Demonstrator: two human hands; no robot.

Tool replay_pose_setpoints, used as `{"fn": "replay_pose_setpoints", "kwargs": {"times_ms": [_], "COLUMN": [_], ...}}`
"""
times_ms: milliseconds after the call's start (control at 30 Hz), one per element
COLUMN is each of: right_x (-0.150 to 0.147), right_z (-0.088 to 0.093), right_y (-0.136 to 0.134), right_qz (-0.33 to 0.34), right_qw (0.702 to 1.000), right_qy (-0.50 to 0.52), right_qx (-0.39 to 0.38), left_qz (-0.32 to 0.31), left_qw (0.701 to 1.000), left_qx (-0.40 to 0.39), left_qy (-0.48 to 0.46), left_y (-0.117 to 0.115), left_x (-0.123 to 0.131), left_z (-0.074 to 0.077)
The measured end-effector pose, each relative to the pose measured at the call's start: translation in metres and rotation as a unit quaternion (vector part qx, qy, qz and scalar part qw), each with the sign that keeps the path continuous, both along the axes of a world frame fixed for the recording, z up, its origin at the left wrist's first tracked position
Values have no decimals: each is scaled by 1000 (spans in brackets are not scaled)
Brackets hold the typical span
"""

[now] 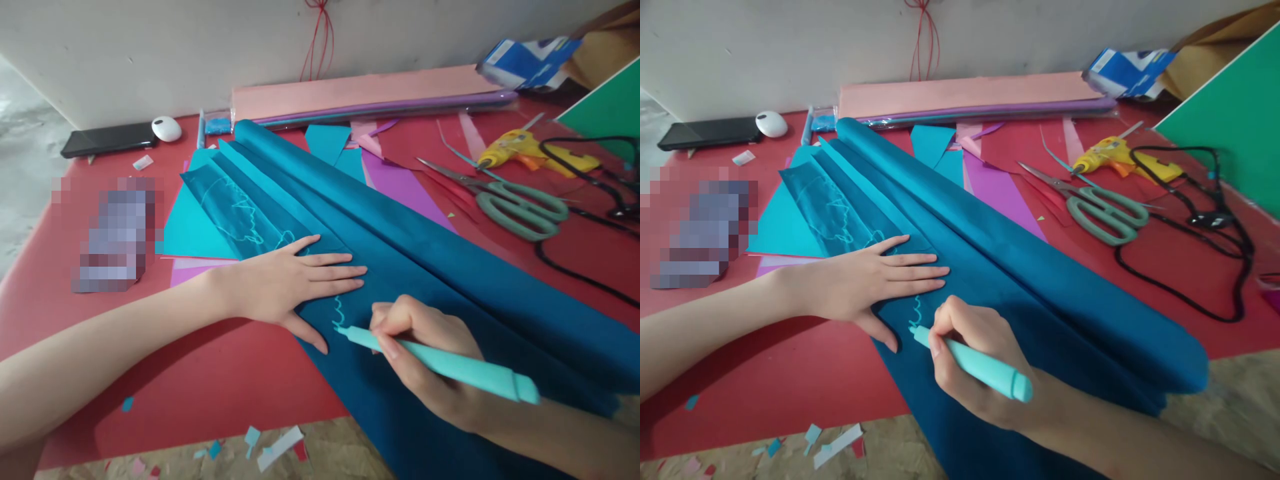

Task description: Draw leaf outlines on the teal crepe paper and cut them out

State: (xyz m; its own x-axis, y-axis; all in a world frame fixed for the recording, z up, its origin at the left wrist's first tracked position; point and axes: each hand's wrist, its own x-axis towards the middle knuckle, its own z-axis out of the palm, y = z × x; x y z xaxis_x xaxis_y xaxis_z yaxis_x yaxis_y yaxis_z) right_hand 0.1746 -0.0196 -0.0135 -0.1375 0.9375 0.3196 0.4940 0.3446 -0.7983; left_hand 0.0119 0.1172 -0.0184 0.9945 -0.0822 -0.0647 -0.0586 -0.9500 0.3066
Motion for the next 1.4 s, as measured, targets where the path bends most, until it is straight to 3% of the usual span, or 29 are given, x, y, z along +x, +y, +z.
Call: {"fn": "replay_pose_setpoints", "kwargs": {"times_ms": [300, 800, 1400], "right_x": [-2, -1, 4], "right_z": [-4, 1, -7], "right_y": [0, 1, -2], "right_qz": [34, 32, 20], "right_qw": [999, 999, 999], "right_qy": [16, 14, 26], "right_qx": [-11, -31, -21], "left_qz": [2, 4, 3], "left_qw": [1000, 1000, 1000], "left_qx": [-9, -11, 1], "left_qy": [3, 3, 14], "left_y": [0, 0, -1], "left_x": [0, 1, 1], "left_z": [1, 2, 4]}}
